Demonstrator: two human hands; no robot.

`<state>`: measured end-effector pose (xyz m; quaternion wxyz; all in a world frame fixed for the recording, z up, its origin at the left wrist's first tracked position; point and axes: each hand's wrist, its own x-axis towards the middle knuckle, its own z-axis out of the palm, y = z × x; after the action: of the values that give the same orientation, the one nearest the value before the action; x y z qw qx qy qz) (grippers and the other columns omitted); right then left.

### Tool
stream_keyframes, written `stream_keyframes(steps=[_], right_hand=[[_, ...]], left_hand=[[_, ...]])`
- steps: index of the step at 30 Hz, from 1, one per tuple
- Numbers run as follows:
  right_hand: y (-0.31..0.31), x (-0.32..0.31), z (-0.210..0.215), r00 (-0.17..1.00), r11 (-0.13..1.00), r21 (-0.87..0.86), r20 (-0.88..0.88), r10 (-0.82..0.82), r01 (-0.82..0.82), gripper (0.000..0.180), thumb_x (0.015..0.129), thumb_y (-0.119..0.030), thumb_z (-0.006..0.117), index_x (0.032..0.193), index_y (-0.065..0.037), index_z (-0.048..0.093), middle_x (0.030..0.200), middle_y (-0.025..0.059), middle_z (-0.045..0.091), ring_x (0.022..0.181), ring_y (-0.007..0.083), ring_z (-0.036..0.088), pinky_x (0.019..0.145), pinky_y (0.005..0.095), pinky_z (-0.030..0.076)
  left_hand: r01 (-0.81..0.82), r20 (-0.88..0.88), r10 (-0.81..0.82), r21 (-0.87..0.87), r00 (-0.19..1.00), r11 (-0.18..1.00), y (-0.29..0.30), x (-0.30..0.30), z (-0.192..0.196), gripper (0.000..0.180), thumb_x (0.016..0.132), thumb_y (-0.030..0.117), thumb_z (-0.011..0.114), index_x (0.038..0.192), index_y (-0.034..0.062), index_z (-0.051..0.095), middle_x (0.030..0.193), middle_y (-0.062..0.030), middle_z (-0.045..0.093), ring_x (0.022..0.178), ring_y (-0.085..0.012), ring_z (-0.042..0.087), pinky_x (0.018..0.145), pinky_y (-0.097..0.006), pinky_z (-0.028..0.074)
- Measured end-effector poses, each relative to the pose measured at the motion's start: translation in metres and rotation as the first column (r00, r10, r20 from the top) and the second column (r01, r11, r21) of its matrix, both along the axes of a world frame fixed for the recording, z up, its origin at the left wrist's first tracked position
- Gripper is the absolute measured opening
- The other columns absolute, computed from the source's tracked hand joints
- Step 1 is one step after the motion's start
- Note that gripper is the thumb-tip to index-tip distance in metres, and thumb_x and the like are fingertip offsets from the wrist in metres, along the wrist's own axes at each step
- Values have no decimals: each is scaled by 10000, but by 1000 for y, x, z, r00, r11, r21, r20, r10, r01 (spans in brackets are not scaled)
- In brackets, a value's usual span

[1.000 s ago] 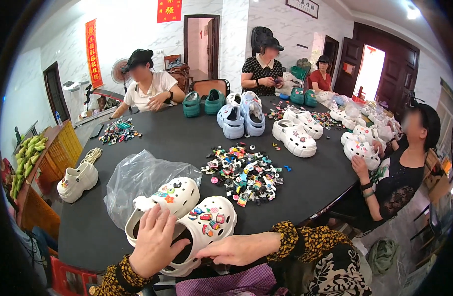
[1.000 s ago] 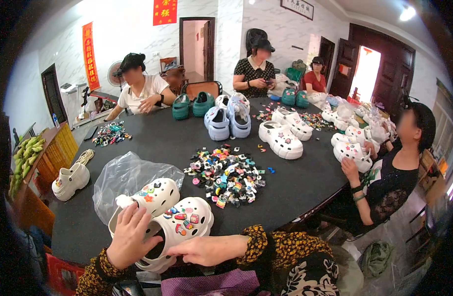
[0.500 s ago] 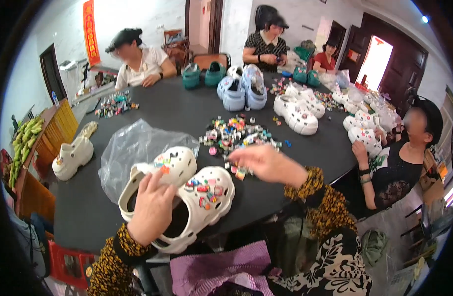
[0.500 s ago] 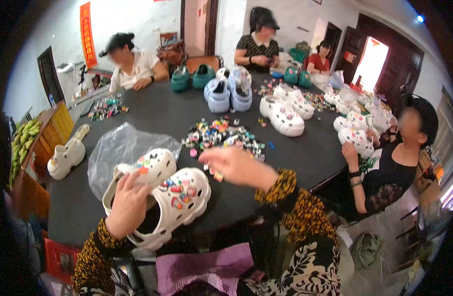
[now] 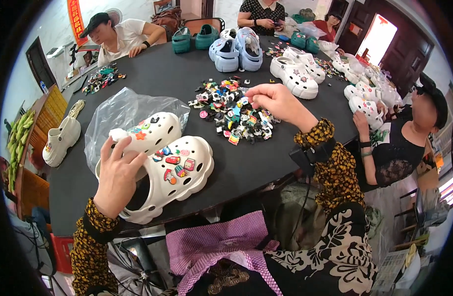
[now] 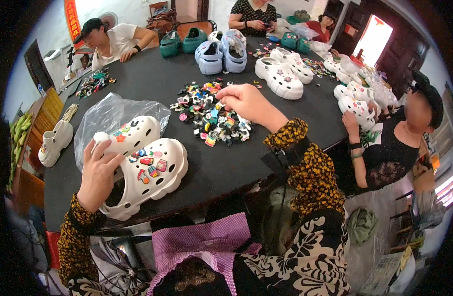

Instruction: Decorate white clogs with charms and pack them into plastic bags.

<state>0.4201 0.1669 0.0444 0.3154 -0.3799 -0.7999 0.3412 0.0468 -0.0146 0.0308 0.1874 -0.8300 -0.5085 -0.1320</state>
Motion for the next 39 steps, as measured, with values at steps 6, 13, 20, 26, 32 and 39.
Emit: stream_keyframes(steps=[6, 13, 20, 26, 32, 39], right_hand=[[20, -19, -22, 990, 983, 185, 141, -13, -13, 241, 841, -161, 605, 997, -7, 703, 843, 156, 704, 761, 237, 674, 726, 339, 516], [23, -43, -50, 870, 962, 240, 493, -9, -127, 236, 853, -118, 590, 1044, -17, 686, 946, 153, 696, 901, 295, 663, 808, 356, 510], [20, -37, -72, 804, 925, 351, 587, -97, -144, 50, 808, -78, 583, 832, -39, 604, 920, 124, 577, 909, 313, 588, 813, 431, 454], [21, -21, -67, 890, 927, 369, 444, -106, -74, 82, 803, -76, 606, 855, -13, 605, 809, 165, 640, 815, 340, 631, 725, 419, 481], [0, -29, -42, 930, 952, 307, 354, -103, -12, 149, 848, -87, 595, 947, 23, 610, 850, 183, 654, 801, 316, 643, 725, 384, 491], [-24, -40, -31, 952, 936, 350, 300, -67, -44, 163, 866, -115, 591, 953, 18, 627, 877, 186, 660, 817, 326, 644, 752, 398, 493]], left_hand=[[-30, -45, 33, 65, 998, 997, -20, 15, 6, 412, 741, -28, 580, 1149, 22, 602, 1211, -151, 588, 1230, -338, 475, 1115, -520, 267], [17, 614, 141, -243, 777, 970, -61, 44, -3, 552, 894, 23, 551, 1407, -49, 361, 1370, -216, 463, 1261, -347, 475, 1028, -426, 397], [123, 965, 260, -254, -35, 959, -53, 53, -20, 413, 944, 29, 449, 1348, -50, 426, 1286, -143, 523, 1180, -228, 533, 1006, -368, 439], [302, 883, 391, -310, -259, 901, -49, 41, -17, 281, 953, 65, 486, 1206, -56, 503, 1100, -97, 582, 1011, -165, 583, 898, -319, 476], [467, 839, 524, -407, -150, 785, -48, 35, -17, 454, 974, 111, 493, 1370, -93, 403, 1248, -155, 592, 1131, -181, 575, 972, -294, 439], [424, 875, 479, -408, -71, 808, -56, 50, -8, 488, 973, 111, 491, 1379, -130, 365, 1295, -176, 572, 1174, -192, 553, 1005, -305, 418]])
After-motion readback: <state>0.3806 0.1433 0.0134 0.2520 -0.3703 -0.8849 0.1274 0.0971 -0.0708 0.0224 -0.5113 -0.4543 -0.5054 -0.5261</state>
